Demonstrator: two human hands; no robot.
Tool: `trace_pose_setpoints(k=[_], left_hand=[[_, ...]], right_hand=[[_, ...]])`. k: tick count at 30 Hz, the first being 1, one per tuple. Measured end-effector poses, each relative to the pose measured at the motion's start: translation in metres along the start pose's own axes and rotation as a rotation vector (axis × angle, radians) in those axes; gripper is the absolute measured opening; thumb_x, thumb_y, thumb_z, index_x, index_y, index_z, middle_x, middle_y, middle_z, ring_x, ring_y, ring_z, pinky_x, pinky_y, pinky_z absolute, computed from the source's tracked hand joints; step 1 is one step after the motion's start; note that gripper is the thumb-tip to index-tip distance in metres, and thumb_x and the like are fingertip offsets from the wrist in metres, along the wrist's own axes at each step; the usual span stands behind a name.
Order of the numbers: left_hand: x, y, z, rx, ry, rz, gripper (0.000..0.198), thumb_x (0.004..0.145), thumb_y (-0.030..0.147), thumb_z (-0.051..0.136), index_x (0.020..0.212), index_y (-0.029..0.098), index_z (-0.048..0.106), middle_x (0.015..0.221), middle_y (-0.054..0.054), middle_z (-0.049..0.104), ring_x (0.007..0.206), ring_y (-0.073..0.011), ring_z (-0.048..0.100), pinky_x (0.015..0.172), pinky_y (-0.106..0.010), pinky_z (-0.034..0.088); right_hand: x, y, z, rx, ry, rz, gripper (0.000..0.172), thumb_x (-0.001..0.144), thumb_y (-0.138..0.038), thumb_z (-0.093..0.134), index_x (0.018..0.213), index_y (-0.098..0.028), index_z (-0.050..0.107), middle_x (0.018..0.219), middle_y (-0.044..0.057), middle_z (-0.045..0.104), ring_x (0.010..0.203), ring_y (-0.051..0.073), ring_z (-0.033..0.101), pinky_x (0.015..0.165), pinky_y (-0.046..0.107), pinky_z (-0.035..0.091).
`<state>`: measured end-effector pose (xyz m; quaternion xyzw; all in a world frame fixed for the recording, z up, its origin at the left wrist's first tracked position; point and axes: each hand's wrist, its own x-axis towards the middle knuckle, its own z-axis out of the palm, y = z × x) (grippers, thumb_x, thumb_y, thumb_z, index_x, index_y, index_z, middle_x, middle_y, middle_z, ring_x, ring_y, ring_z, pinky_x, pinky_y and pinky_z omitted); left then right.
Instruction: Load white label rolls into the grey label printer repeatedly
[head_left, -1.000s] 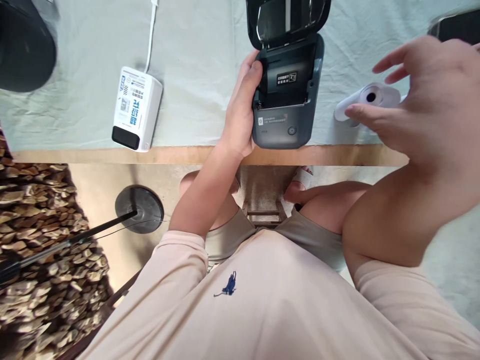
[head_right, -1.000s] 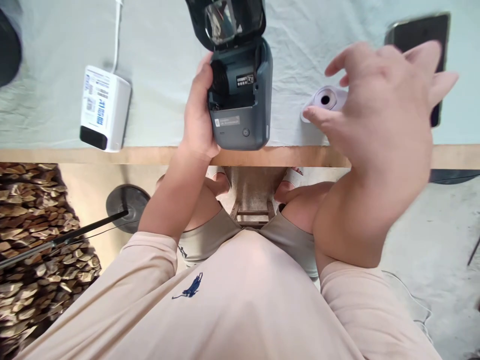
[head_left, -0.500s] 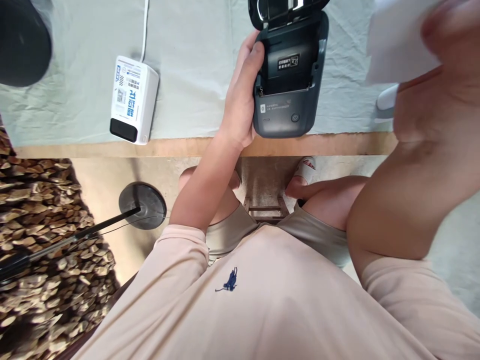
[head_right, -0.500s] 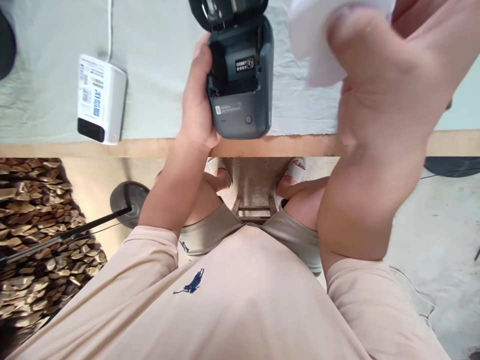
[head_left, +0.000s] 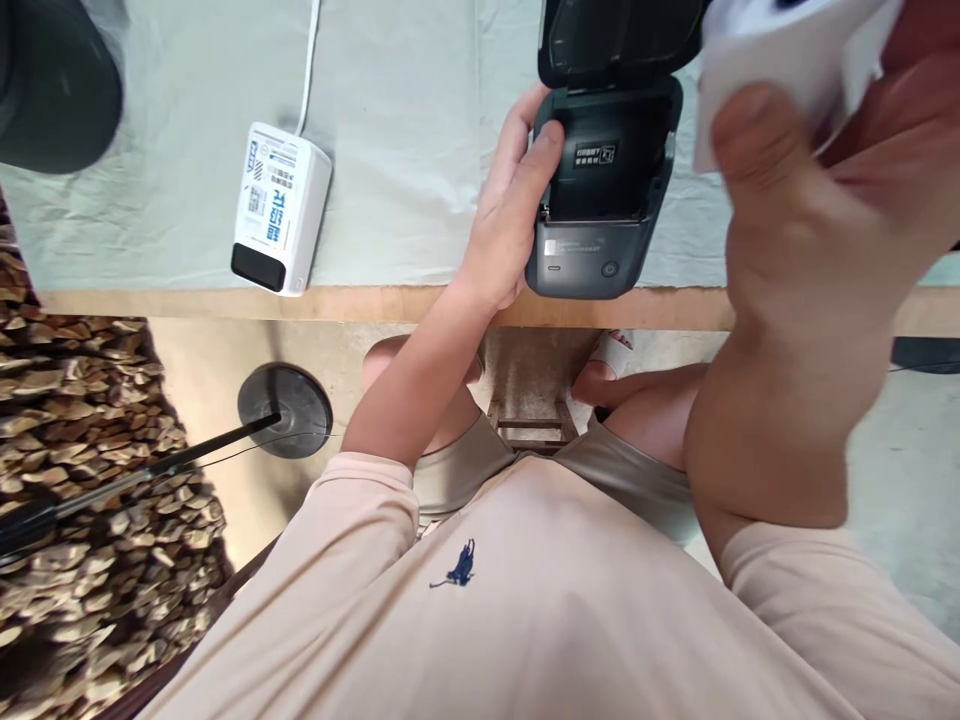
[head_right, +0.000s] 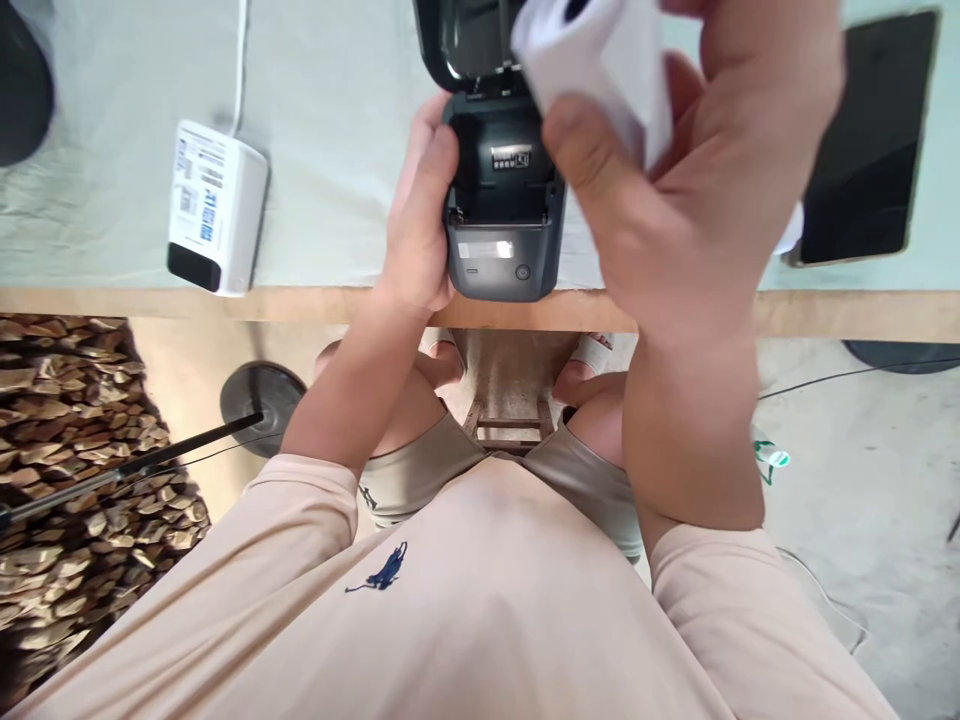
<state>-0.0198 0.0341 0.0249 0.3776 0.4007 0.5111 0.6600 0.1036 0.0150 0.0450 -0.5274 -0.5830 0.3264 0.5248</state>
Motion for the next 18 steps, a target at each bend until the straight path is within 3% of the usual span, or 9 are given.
trace_pose_setpoints(k=[3, 8, 13, 18], left_hand=[[0.004, -0.007, -0.009, 0.215, -0.113, 0.054, 0.021, 0.073, 0.029, 0.028, 0.088, 0.029, 0.042, 0.097, 0.011, 0.045, 0.108, -0.0056, 0.035, 0.094, -0.019, 0.03], [0.007, -0.012, -0.013, 0.277, -0.185, 0.136, 0.021, 0.072, 0.029, 0.028, 0.089, 0.033, 0.04, 0.105, 0.014, 0.039, 0.113, -0.0074, 0.024, 0.099, -0.019, 0.024], [0.005, -0.009, -0.01, 0.291, -0.206, 0.114, 0.024, 0.073, 0.032, 0.024, 0.09, 0.031, 0.039, 0.107, 0.011, 0.038, 0.115, -0.01, 0.02, 0.093, -0.022, 0.03], [0.005, -0.009, -0.011, 0.338, -0.173, 0.112, 0.026, 0.074, 0.034, 0.019, 0.092, 0.029, 0.038, 0.103, 0.009, 0.04, 0.113, -0.0067, 0.025, 0.095, -0.02, 0.028]], right_hand=[[-0.002, -0.007, 0.007, -0.282, 0.044, -0.212, 0.038, 0.06, -0.036, 0.049, 0.093, -0.017, 0.05, 0.091, 0.001, 0.046, 0.087, 0.001, 0.042, 0.069, 0.012, 0.036], [-0.004, -0.001, 0.003, -0.683, -0.099, -0.25, 0.032, 0.065, -0.037, 0.042, 0.088, -0.015, 0.046, 0.088, 0.002, 0.044, 0.085, 0.001, 0.04, 0.073, 0.013, 0.033], [-0.002, 0.008, 0.004, -0.784, -0.128, -0.245, 0.026, 0.068, -0.038, 0.036, 0.08, -0.014, 0.04, 0.086, 0.0, 0.045, 0.083, 0.0, 0.041, 0.072, 0.014, 0.031], [0.0, 0.013, 0.006, -0.774, -0.145, -0.236, 0.023, 0.067, -0.035, 0.037, 0.074, -0.013, 0.036, 0.084, -0.002, 0.046, 0.08, -0.001, 0.04, 0.068, 0.014, 0.03]])
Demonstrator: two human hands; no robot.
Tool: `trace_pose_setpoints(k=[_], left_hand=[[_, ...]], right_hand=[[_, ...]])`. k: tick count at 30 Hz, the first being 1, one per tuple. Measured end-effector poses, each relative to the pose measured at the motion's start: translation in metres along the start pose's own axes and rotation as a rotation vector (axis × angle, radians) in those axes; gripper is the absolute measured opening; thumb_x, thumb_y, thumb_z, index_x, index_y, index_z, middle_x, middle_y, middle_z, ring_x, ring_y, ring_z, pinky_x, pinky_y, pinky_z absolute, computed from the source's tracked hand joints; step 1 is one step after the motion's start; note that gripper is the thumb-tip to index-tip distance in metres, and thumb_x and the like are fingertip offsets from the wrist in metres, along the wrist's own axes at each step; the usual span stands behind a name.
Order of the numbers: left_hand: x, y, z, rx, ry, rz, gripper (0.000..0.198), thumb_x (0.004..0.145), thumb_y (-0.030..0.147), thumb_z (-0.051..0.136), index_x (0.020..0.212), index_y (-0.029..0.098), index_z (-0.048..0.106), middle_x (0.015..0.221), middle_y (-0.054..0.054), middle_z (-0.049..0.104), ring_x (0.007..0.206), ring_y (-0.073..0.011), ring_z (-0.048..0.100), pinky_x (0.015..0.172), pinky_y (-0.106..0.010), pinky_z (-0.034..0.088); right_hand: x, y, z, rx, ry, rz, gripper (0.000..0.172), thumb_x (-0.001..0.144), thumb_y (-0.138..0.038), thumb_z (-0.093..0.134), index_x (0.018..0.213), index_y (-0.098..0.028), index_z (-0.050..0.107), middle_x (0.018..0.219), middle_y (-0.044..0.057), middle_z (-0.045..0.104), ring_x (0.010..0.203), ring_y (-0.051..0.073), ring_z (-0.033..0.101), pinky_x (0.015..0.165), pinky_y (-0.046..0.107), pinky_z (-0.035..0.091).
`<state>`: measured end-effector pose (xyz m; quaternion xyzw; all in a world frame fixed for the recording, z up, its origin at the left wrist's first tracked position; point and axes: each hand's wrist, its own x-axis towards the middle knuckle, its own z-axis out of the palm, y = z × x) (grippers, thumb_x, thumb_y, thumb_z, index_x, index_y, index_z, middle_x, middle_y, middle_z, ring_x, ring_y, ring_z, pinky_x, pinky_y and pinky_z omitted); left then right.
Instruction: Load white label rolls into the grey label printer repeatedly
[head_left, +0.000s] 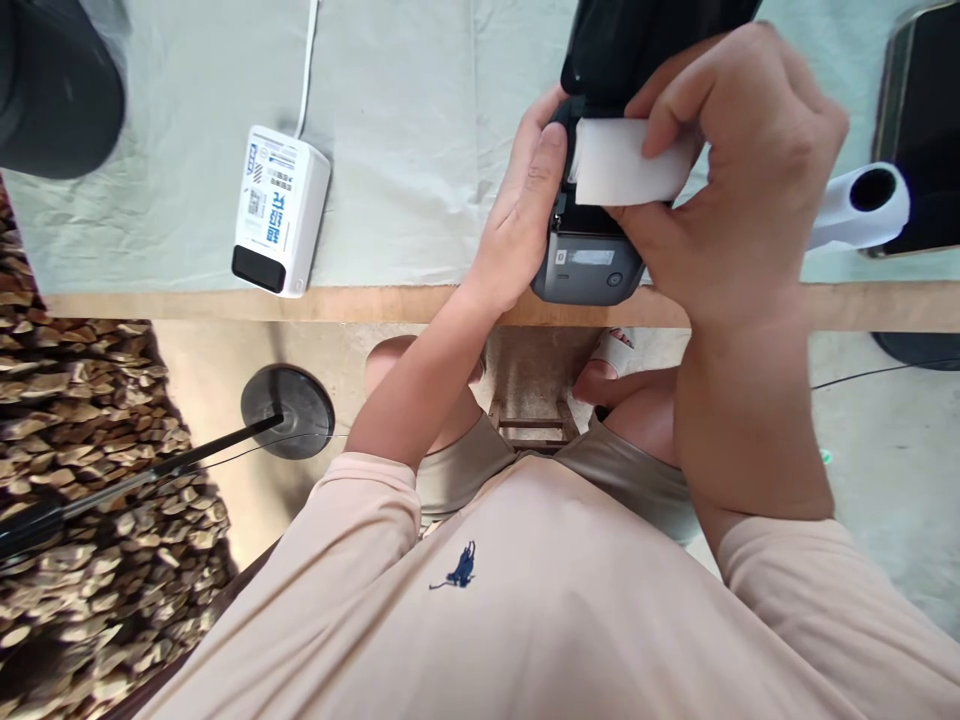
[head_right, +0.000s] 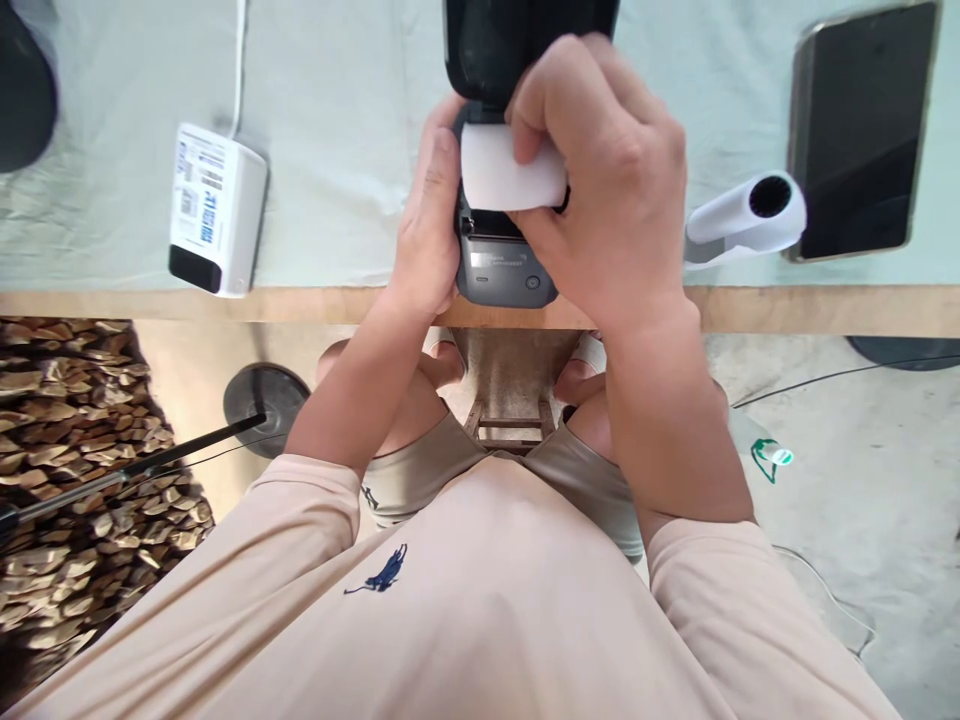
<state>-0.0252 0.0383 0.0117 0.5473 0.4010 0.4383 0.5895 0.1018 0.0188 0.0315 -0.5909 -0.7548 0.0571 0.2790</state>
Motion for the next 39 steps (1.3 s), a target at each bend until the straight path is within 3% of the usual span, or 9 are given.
trace_pose_setpoints(k=[5, 11, 15, 22, 29, 34, 39], left_hand=[[0.0, -0.002, -0.001, 0.023, -0.014, 0.04, 0.025, 0.074, 0.032, 0.021, 0.092, 0.03, 0.038, 0.105, 0.007, 0.041, 0.113, -0.0077, 0.024, 0.093, -0.018, 0.027], [0.001, -0.003, 0.0, 0.121, 0.003, 0.041, 0.03, 0.074, 0.033, 0.016, 0.098, 0.024, 0.032, 0.104, 0.006, 0.038, 0.11, -0.0074, 0.029, 0.093, -0.018, 0.029], [0.001, -0.004, -0.001, 0.159, 0.009, 0.053, 0.033, 0.074, 0.034, 0.015, 0.1, 0.021, 0.031, 0.105, 0.005, 0.037, 0.111, -0.0072, 0.028, 0.092, -0.015, 0.028], [0.003, -0.005, -0.003, 0.094, 0.009, 0.06, 0.029, 0.073, 0.035, 0.019, 0.096, 0.025, 0.034, 0.103, 0.004, 0.039, 0.108, -0.0085, 0.03, 0.093, -0.021, 0.029], [0.004, -0.008, -0.001, 0.197, 0.031, 0.07, 0.031, 0.074, 0.034, 0.017, 0.099, 0.022, 0.031, 0.105, 0.004, 0.038, 0.11, -0.0069, 0.028, 0.092, -0.019, 0.029], [0.003, -0.008, -0.001, 0.173, 0.011, 0.074, 0.031, 0.075, 0.032, 0.017, 0.101, 0.019, 0.029, 0.105, 0.003, 0.036, 0.111, -0.0076, 0.026, 0.093, -0.02, 0.028], [0.003, -0.008, -0.002, 0.139, -0.013, 0.06, 0.029, 0.073, 0.035, 0.02, 0.098, 0.024, 0.032, 0.106, 0.004, 0.038, 0.11, -0.0081, 0.028, 0.092, -0.022, 0.032]], right_hand=[[0.001, 0.002, 0.004, -0.014, -0.052, 0.028, 0.026, 0.067, -0.039, 0.036, 0.077, -0.015, 0.038, 0.086, -0.003, 0.047, 0.079, -0.001, 0.041, 0.069, 0.015, 0.032], [-0.003, -0.003, -0.007, -0.102, -0.148, 0.124, 0.032, 0.071, -0.046, 0.028, 0.086, -0.022, 0.043, 0.082, -0.006, 0.049, 0.092, 0.003, 0.039, 0.087, 0.024, 0.036], [-0.004, -0.006, -0.014, -0.07, -0.149, 0.099, 0.03, 0.072, -0.042, 0.028, 0.084, -0.02, 0.043, 0.088, -0.009, 0.048, 0.087, -0.001, 0.039, 0.081, 0.018, 0.037], [0.0, -0.007, -0.019, 0.076, -0.094, 0.129, 0.025, 0.068, -0.038, 0.036, 0.088, -0.024, 0.042, 0.095, -0.01, 0.046, 0.087, -0.002, 0.045, 0.073, 0.016, 0.038], [-0.001, -0.003, -0.018, -0.032, -0.159, 0.064, 0.024, 0.071, -0.032, 0.031, 0.091, -0.024, 0.041, 0.095, -0.009, 0.046, 0.089, -0.001, 0.045, 0.076, 0.019, 0.036], [0.0, -0.002, -0.019, -0.073, -0.178, 0.094, 0.023, 0.071, -0.031, 0.031, 0.091, -0.027, 0.041, 0.096, -0.011, 0.046, 0.09, -0.001, 0.045, 0.077, 0.018, 0.036], [-0.002, -0.002, -0.019, -0.124, -0.212, 0.154, 0.024, 0.071, -0.032, 0.031, 0.091, -0.025, 0.041, 0.093, -0.009, 0.048, 0.088, 0.0, 0.047, 0.076, 0.018, 0.038]])
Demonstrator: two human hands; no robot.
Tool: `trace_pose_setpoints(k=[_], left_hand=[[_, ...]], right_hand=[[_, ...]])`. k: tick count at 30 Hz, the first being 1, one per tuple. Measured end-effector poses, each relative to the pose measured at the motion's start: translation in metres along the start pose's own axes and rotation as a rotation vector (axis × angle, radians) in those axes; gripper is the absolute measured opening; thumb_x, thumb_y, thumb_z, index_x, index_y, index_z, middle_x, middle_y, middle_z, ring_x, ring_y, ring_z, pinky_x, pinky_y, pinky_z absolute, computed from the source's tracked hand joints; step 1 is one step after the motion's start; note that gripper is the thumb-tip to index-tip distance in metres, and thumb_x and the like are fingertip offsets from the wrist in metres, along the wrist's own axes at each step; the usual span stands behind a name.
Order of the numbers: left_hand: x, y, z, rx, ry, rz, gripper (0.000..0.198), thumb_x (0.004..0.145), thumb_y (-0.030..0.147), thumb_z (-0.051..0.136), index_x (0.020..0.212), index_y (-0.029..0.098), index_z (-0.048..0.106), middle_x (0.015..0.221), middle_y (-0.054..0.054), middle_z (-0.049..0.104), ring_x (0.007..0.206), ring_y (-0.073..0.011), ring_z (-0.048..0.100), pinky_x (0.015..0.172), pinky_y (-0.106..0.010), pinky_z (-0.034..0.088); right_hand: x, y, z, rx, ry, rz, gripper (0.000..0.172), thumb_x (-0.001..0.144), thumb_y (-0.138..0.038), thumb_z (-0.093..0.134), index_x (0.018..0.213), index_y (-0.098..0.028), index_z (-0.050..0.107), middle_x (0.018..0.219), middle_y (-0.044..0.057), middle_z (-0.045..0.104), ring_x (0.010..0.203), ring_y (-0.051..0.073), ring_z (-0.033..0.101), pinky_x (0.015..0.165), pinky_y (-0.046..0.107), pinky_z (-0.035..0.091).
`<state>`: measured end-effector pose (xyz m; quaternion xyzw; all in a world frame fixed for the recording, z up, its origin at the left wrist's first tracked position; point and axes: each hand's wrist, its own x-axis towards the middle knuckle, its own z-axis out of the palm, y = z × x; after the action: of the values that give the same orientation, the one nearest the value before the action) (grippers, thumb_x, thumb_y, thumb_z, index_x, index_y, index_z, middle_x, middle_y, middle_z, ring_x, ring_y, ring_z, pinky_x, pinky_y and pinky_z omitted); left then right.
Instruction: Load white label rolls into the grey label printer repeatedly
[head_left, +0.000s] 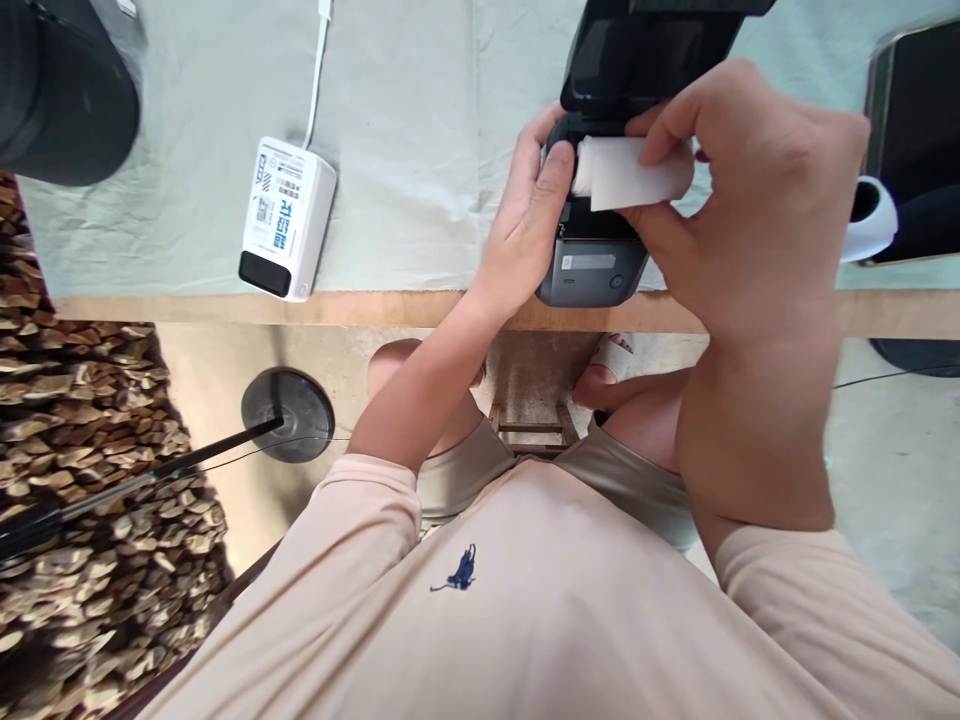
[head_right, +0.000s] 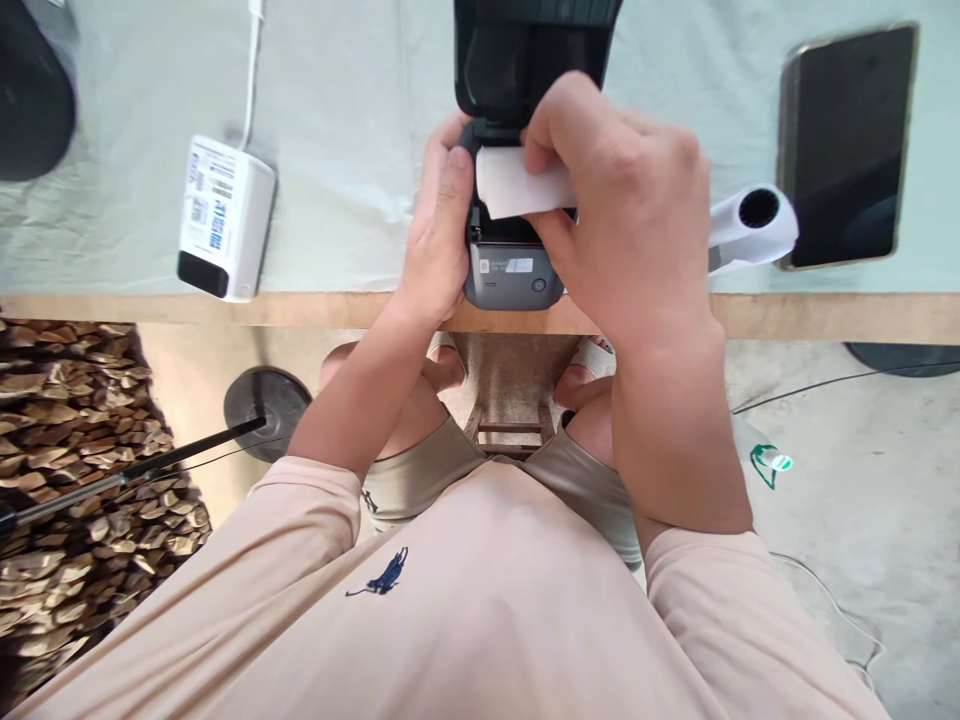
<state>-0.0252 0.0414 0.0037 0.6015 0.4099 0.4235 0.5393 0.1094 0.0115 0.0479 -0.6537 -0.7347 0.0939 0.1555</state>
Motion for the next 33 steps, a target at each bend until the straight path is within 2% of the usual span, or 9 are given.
trace_pose_setpoints(k=[4, 8, 12, 17, 23, 25, 28, 31, 33], left_hand=[[0.002, -0.005, 0.0, 0.012, 0.012, 0.022, 0.024, 0.072, 0.034, 0.025, 0.094, 0.027, 0.034, 0.112, 0.006, 0.033, 0.111, -0.0077, 0.026, 0.095, -0.02, 0.029], [0.005, -0.014, 0.0, 0.094, 0.017, 0.043, 0.031, 0.071, 0.039, 0.023, 0.098, 0.025, 0.031, 0.112, 0.005, 0.032, 0.111, -0.0094, 0.027, 0.088, -0.02, 0.035], [0.003, -0.01, 0.0, 0.063, 0.055, 0.019, 0.03, 0.072, 0.038, 0.022, 0.096, 0.024, 0.034, 0.11, 0.006, 0.034, 0.112, -0.0093, 0.027, 0.089, -0.018, 0.034], [0.0, -0.001, -0.001, 0.007, -0.004, -0.004, 0.026, 0.072, 0.035, 0.024, 0.093, 0.026, 0.035, 0.113, 0.005, 0.032, 0.113, -0.0088, 0.025, 0.09, -0.017, 0.032], [0.0, -0.004, 0.001, 0.053, 0.007, 0.037, 0.032, 0.07, 0.037, 0.025, 0.099, 0.026, 0.034, 0.108, 0.008, 0.04, 0.107, -0.0079, 0.034, 0.091, -0.018, 0.033], [-0.004, 0.002, 0.002, 0.02, 0.029, -0.021, 0.037, 0.07, 0.042, 0.022, 0.101, 0.027, 0.034, 0.102, 0.008, 0.047, 0.107, -0.0073, 0.034, 0.092, -0.018, 0.031], [-0.013, 0.016, 0.002, -0.001, 0.014, -0.176, 0.049, 0.069, 0.048, 0.009, 0.102, 0.025, 0.036, 0.097, 0.008, 0.051, 0.114, -0.0063, 0.023, 0.095, -0.021, 0.025], [-0.016, 0.027, 0.0, 0.071, -0.031, -0.297, 0.061, 0.068, 0.046, -0.005, 0.103, 0.018, 0.037, 0.098, 0.005, 0.051, 0.115, -0.0069, 0.018, 0.092, -0.025, 0.026], [-0.012, 0.027, -0.001, 0.128, -0.031, -0.3, 0.063, 0.068, 0.041, -0.01, 0.107, 0.015, 0.032, 0.102, 0.004, 0.048, 0.114, -0.0077, 0.018, 0.088, -0.026, 0.029]], right_hand=[[0.001, 0.002, 0.003, -0.027, -0.05, 0.015, 0.024, 0.07, -0.036, 0.032, 0.089, -0.025, 0.042, 0.09, -0.008, 0.049, 0.088, 0.003, 0.048, 0.076, 0.022, 0.038], [0.004, 0.002, 0.004, -0.052, -0.096, 0.006, 0.021, 0.068, -0.04, 0.034, 0.082, -0.028, 0.045, 0.087, -0.01, 0.049, 0.094, 0.005, 0.045, 0.081, 0.025, 0.036], [0.003, 0.0, 0.003, -0.069, -0.071, 0.034, 0.025, 0.071, -0.04, 0.028, 0.083, -0.029, 0.047, 0.084, -0.007, 0.049, 0.098, 0.006, 0.042, 0.086, 0.031, 0.032], [0.003, 0.0, 0.008, -0.039, -0.051, 0.037, 0.032, 0.065, -0.042, 0.039, 0.095, -0.031, 0.043, 0.094, -0.008, 0.045, 0.103, 0.009, 0.036, 0.09, 0.036, 0.032], [0.005, 0.003, 0.012, -0.004, 0.029, 0.048, 0.024, 0.072, -0.037, 0.03, 0.087, -0.031, 0.048, 0.083, -0.008, 0.05, 0.102, 0.009, 0.037, 0.09, 0.041, 0.028], [0.004, 0.003, 0.01, -0.001, 0.044, 0.029, 0.025, 0.073, -0.037, 0.028, 0.086, -0.033, 0.048, 0.083, -0.009, 0.05, 0.101, 0.007, 0.038, 0.09, 0.039, 0.029], [0.001, 0.002, 0.006, 0.019, 0.077, -0.064, 0.026, 0.073, -0.039, 0.026, 0.086, -0.036, 0.049, 0.084, -0.01, 0.049, 0.1, 0.004, 0.038, 0.089, 0.035, 0.032], [-0.001, 0.002, 0.005, 0.043, 0.091, -0.146, 0.026, 0.073, -0.04, 0.026, 0.083, -0.035, 0.05, 0.084, -0.012, 0.049, 0.098, 0.003, 0.039, 0.088, 0.031, 0.034], [-0.001, 0.002, 0.006, 0.058, 0.076, -0.184, 0.024, 0.072, -0.039, 0.029, 0.083, -0.035, 0.05, 0.085, -0.013, 0.049, 0.098, 0.002, 0.039, 0.088, 0.03, 0.034]])
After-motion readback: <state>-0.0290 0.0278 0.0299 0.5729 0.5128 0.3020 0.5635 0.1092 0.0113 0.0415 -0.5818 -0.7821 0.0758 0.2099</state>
